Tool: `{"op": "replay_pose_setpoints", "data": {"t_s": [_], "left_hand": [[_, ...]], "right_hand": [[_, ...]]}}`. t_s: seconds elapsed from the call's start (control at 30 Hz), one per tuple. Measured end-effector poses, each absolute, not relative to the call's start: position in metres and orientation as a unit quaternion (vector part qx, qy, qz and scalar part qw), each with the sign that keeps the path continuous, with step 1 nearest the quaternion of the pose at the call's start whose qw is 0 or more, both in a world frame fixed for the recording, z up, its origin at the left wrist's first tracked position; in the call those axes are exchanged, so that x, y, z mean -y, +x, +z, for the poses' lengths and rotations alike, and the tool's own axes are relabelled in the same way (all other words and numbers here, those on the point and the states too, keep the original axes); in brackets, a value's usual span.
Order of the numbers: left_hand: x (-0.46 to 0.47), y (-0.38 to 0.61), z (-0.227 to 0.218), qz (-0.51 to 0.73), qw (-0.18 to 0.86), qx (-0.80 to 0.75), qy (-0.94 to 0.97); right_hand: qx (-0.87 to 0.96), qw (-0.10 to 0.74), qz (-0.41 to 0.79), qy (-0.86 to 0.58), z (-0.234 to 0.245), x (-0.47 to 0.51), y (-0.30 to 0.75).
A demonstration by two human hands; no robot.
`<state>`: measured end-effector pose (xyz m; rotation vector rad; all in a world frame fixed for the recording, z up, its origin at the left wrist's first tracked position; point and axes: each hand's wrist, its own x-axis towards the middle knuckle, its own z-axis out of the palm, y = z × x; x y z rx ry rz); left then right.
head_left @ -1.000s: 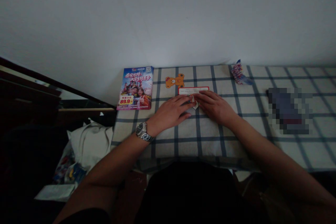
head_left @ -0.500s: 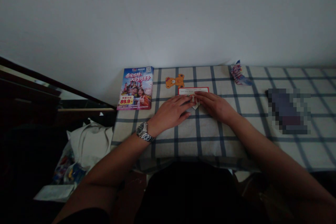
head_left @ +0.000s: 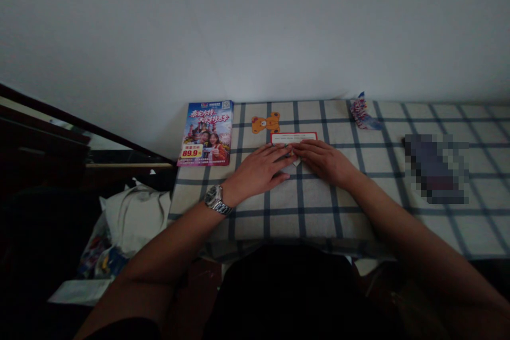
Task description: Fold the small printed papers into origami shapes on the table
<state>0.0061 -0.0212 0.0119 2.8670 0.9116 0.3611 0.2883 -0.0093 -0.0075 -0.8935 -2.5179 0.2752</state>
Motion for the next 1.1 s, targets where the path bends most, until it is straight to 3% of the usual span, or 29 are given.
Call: {"op": "replay_pose_setpoints", "data": {"t_s": [1.1], "left_hand": [[0.024,0.001,0.007,0.106,0.086,-0.288,0.948]], "right_hand": [[0.91,0.23,0.098,-0.33,-0.009,0.011,0.286]]}}
